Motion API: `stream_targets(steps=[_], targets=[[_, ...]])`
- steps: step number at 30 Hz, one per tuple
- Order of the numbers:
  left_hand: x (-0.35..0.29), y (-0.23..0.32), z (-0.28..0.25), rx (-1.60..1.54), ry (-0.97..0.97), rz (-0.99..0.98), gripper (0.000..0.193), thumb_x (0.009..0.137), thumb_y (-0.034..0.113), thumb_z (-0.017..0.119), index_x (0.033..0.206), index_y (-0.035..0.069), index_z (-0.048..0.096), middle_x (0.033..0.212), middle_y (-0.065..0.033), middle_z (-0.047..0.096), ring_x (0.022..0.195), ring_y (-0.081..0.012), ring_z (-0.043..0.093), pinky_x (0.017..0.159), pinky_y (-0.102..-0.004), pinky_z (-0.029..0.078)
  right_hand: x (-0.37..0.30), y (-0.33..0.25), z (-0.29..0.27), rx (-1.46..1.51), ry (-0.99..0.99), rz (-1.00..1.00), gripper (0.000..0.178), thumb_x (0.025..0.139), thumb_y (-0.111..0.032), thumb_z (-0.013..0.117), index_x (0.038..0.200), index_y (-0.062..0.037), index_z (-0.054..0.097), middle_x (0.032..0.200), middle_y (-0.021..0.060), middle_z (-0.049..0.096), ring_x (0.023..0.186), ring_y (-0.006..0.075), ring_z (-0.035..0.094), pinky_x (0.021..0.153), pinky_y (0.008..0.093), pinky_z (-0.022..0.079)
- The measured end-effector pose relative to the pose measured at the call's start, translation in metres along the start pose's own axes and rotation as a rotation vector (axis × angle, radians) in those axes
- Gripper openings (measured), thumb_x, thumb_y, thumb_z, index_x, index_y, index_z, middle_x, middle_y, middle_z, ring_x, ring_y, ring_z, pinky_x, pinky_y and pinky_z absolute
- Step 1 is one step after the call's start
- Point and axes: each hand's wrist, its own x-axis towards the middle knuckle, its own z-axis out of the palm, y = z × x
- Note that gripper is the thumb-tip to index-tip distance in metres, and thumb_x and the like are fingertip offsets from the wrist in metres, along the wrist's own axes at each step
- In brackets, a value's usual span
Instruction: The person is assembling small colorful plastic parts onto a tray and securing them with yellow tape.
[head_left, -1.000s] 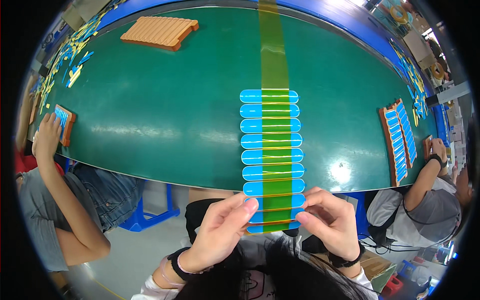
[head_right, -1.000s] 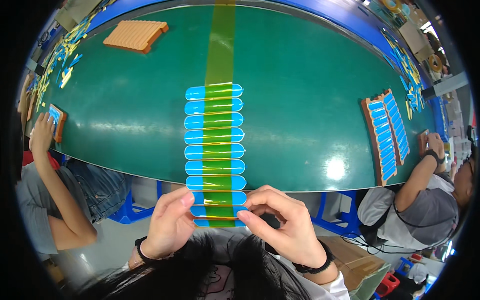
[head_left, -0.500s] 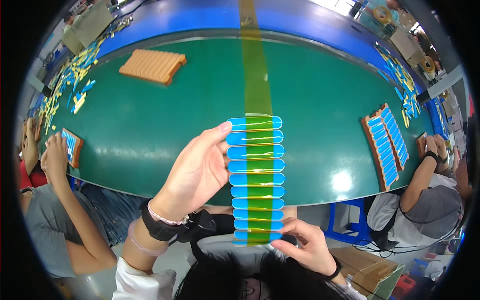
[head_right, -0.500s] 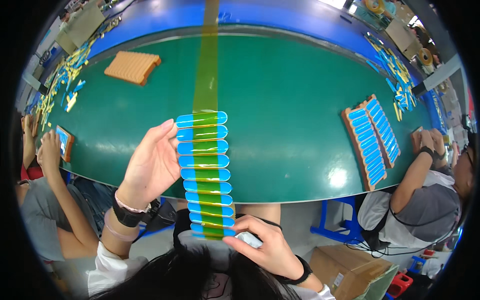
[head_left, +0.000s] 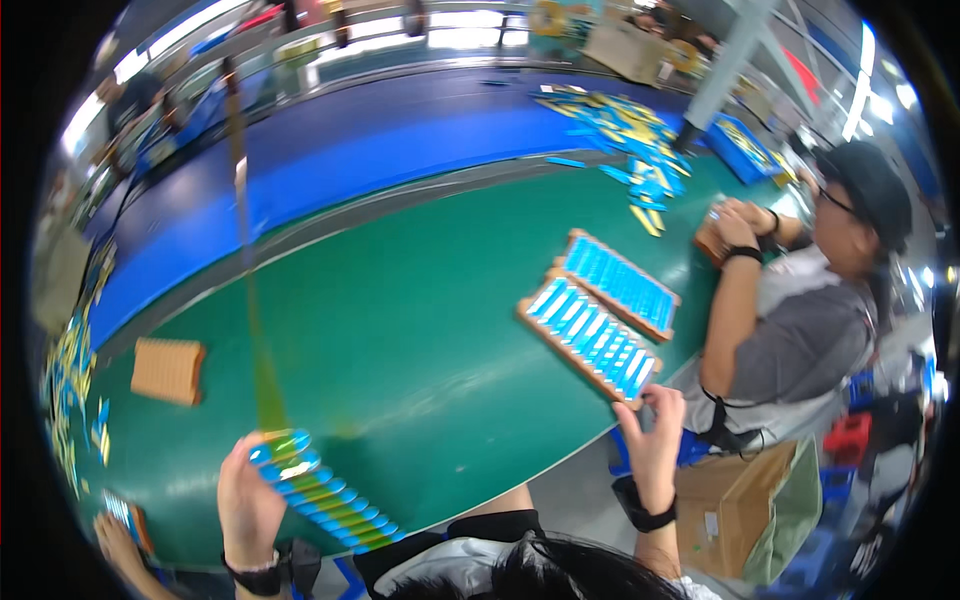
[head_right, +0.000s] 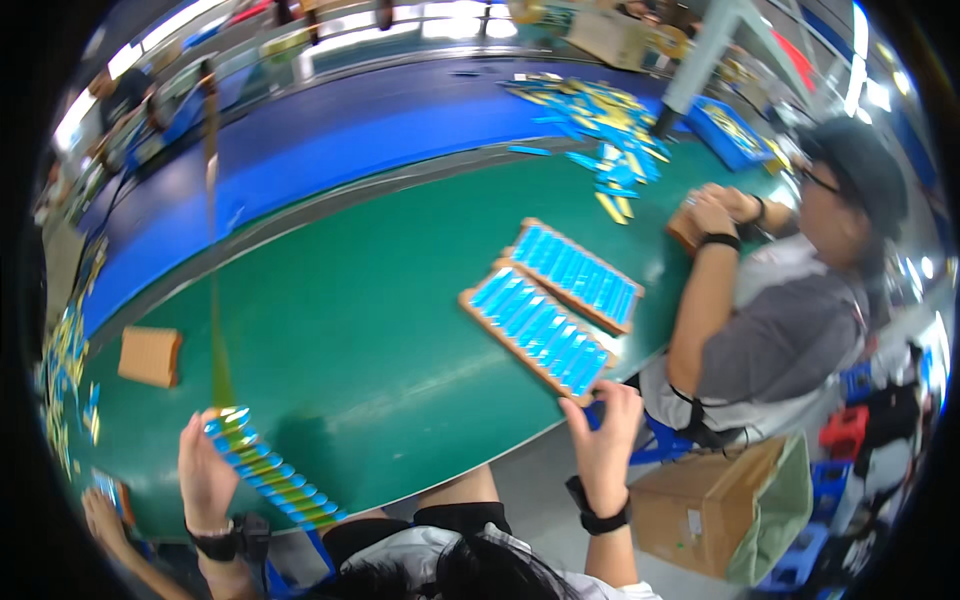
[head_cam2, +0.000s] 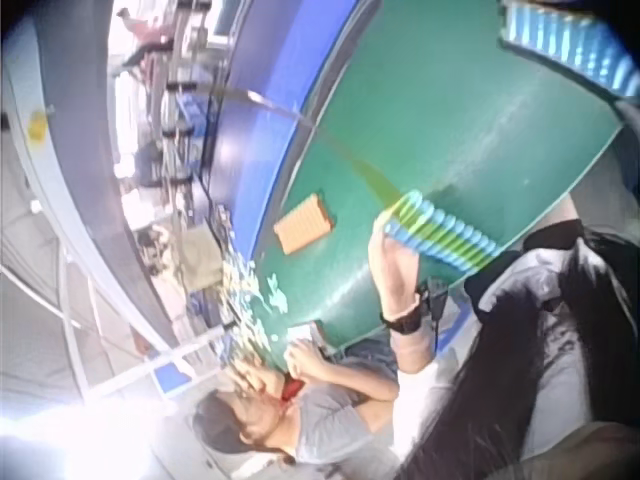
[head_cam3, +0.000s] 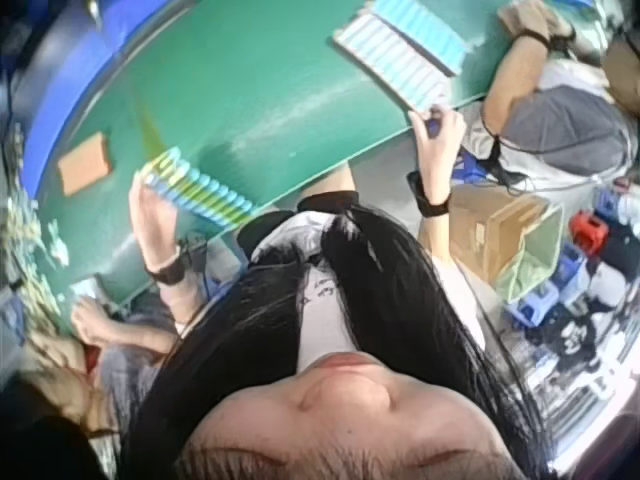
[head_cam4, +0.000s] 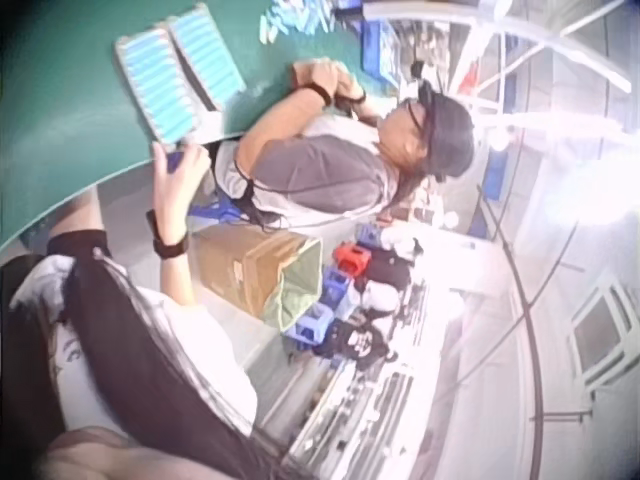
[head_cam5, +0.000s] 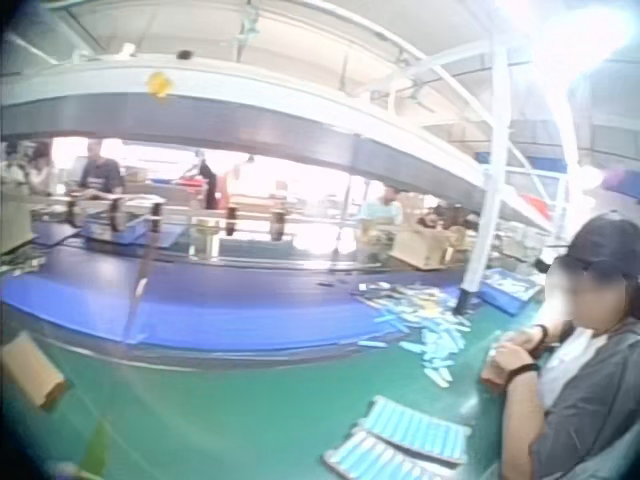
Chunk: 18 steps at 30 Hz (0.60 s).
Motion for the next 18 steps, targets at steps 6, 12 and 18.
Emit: stream_targets(steps=[6, 12, 18], targets=[[0.009, -0.008, 0.019, 0.063, 0.128, -0.042, 0.026, 0.090, 0.028, 0.039, 0.096, 0.005, 0.048, 0.084, -0.0042, 0.055, 0.074, -0.0162, 0.054, 0.068, -0.0325, 0.045, -0.009, 0.004, -0.009, -0.032, 0.014, -0.140, 0.031, 0.060, -0.006, 0.073, 0.081, -0.0026, 0.051, 0.076, 0.0094, 0.049, 0.073, 0.0264, 0.045, 0.065, 0.0351, 0.038], [0.007, -0.015, 0.020, 0.187, 0.073, 0.092, 0.020, 0.081, 0.010, 0.054, 0.097, -0.001, 0.047, 0.080, -0.0078, 0.055, 0.069, -0.0171, 0.057, 0.064, -0.0301, 0.048, -0.047, -0.026, -0.028, -0.001, -0.114, -0.119, 0.054, 0.058, -0.010, 0.075, 0.104, -0.0026, 0.048, 0.097, 0.0127, 0.048, 0.090, 0.0291, 0.044, 0.075, 0.0367, 0.038], [0.004, -0.016, 0.015, 0.122, 0.145, -0.002, 0.013, 0.083, 0.009, 0.054, 0.092, 0.001, 0.050, 0.076, -0.0059, 0.056, 0.065, -0.0145, 0.056, 0.060, -0.0271, 0.047, -0.001, 0.009, -0.030, 0.298, -0.387, -0.080, 0.096, 0.055, -0.014, 0.079, 0.131, 0.0003, 0.022, 0.124, 0.0121, 0.044, 0.089, 0.0222, 0.047, 0.069, 0.0275, 0.041]])
